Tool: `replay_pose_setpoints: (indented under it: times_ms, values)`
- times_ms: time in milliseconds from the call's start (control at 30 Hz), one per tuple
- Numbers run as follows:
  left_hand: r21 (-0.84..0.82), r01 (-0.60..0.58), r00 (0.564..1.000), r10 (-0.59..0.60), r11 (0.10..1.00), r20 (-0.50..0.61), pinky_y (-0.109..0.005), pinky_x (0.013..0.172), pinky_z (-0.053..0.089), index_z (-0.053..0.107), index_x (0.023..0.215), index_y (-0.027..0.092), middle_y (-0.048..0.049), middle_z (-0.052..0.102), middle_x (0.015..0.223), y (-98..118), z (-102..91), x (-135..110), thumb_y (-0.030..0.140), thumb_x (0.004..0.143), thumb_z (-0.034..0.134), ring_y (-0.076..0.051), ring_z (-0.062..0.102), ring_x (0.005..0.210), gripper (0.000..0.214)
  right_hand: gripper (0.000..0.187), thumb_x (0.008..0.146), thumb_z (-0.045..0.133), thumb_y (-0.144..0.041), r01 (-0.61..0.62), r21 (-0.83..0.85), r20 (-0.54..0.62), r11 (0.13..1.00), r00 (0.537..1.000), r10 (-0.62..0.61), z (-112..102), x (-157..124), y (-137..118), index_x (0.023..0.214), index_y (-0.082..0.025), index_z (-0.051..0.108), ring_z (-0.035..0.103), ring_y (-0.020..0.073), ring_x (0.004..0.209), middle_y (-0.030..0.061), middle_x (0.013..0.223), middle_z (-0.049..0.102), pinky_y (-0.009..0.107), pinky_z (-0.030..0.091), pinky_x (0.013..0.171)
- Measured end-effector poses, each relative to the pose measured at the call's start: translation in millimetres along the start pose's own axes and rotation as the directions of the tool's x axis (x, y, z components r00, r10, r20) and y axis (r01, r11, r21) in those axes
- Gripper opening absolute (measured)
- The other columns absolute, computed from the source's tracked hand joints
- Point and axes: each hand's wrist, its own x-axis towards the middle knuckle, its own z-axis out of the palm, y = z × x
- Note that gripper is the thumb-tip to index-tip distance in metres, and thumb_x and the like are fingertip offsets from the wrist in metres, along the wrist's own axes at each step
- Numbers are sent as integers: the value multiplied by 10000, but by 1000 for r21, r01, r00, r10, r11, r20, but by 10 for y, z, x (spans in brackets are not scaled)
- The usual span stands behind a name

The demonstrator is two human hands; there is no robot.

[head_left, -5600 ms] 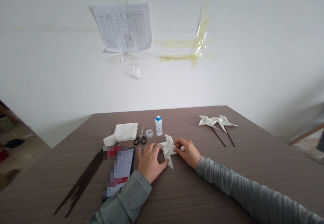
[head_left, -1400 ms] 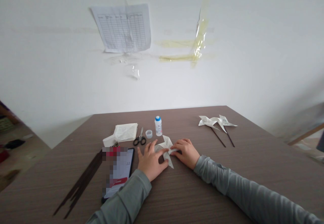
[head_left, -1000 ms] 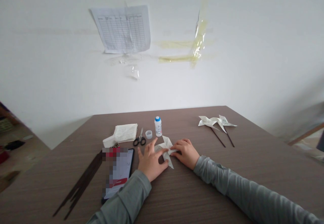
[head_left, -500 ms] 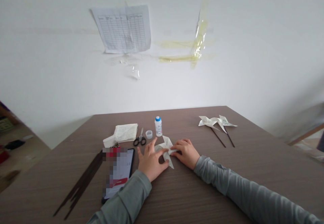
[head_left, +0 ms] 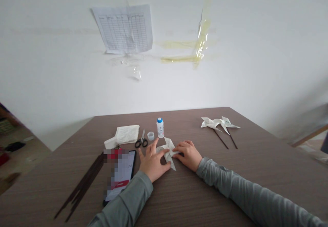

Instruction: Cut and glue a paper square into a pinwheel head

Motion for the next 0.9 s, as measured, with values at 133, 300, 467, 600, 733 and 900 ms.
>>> replay_pose_setpoints:
  times_ms: [133, 300, 467, 600, 733, 900]
  values:
    - [3, 0, 1000, 0, 1000, -6, -990, 1551, 226, 948, 1609, 472, -94, 457, 2146, -4, 8, 10, 405, 1038, 1004, -546, 441, 1958, 578, 159, 1110, 984, -280, -11, 0, 24, 1000, 1000, 11, -11, 3, -14, 1231, -370, 1035, 960, 370, 1185, 90, 1201, 1005, 585, 700, 1237]
    - [-40, -1, 999, -1, 999, -48, -1005, 1528, 299, 943, 1613, 446, -118, 474, 2129, -12, 31, 4, 376, 998, 1025, -577, 494, 1920, 624, 118, 1093, 1010, -274, -14, -2, 21, 1000, 1000, 14, -29, 23, -35, 1181, -350, 1024, 957, 347, 1154, 78, 1168, 1001, 555, 694, 1205]
    - [-36, 11, 996, -14, 999, -90, -952, 1547, 322, 912, 1653, 437, -123, 505, 2103, 2, 39, -8, 372, 971, 1035, -548, 505, 1914, 696, 162, 1066, 1035, -232, -47, 14, 36, 999, 998, 47, -54, 21, -64, 1185, -342, 1027, 958, 363, 1194, 90, 1195, 1005, 571, 675, 1246]
    - [-17, 14, 998, -15, 1000, -61, -932, 1556, 315, 944, 1592, 467, -77, 523, 2096, 40, 32, -22, 386, 982, 1021, -526, 500, 1908, 621, 153, 1083, 1010, -247, -48, 20, 34, 999, 998, 47, -61, 13, -67, 1186, -358, 1037, 957, 372, 1181, 89, 1177, 1002, 583, 690, 1235]
    - [5, 24, 998, -23, 1000, -62, -932, 1559, 311, 975, 1545, 455, -70, 540, 2091, 60, 8, -24, 385, 990, 1023, -538, 531, 1873, 561, 159, 1101, 1002, -256, -36, 25, 34, 999, 999, 35, -55, 9, -49, 1216, -361, 1034, 951, 366, 1203, 94, 1198, 1001, 584, 678, 1256]
    - [-24, 16, 1000, -15, 1000, 7, -978, 1549, 271, 963, 1581, 447, -98, 499, 2119, 46, -55, -2, 414, 1005, 1019, -562, 481, 1913, 580, 182, 1103, 1024, -254, -35, 8, 60, 999, 998, 35, -37, 10, -30, 1269, -329, 1028, 947, 347, 1222, 88, 1228, 997, 583, 663, 1285]
